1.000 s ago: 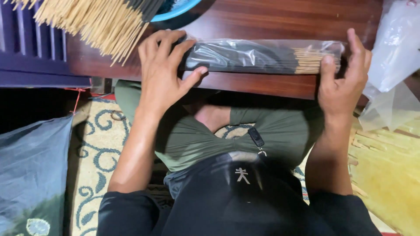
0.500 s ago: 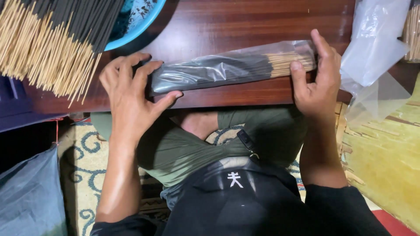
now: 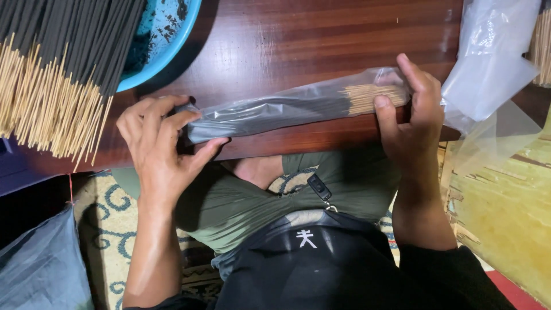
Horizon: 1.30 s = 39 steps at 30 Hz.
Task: Packaging bundles of incense sticks into clear plastic sleeves and using a single stick to assist in the process.
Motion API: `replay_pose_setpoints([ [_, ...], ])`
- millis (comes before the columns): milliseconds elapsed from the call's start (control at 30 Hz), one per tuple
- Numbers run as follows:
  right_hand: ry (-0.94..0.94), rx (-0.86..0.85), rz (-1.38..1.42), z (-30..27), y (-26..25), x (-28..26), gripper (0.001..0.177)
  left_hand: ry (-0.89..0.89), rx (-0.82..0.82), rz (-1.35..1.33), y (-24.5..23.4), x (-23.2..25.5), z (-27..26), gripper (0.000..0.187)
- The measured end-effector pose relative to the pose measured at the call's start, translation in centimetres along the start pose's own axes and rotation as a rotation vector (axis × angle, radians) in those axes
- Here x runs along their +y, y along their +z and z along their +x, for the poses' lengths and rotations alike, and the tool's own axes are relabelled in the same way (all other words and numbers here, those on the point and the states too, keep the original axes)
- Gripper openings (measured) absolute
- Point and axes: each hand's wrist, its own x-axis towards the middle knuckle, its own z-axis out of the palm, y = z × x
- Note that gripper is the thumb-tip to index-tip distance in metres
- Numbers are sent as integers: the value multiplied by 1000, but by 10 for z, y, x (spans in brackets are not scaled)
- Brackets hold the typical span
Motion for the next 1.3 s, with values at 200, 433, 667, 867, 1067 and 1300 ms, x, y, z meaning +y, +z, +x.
replay_pose_setpoints([
  [200, -2, -24, 70, 1, -2, 2, 55, -37, -45, -23, -1, -1, 2, 57],
  [433, -8, -55, 166, -3, -2, 11, 63, -27, -33, 61, 3, -1, -2, 56],
  [667, -19, -69, 66, -1, -4, 8, 63, -26, -58, 86, 0, 1, 1, 63],
  [867, -33, -55, 206, -2, -3, 7, 59, 3, -27, 80, 0, 2, 2, 54],
  [1067, 18, -36, 399, -4, -7, 10, 57, 2, 36, -6, -6, 7, 1, 59],
  [1300, 26, 158, 571, -10, -1, 48, 44, -8, 134, -178, -13, 5, 2, 40],
])
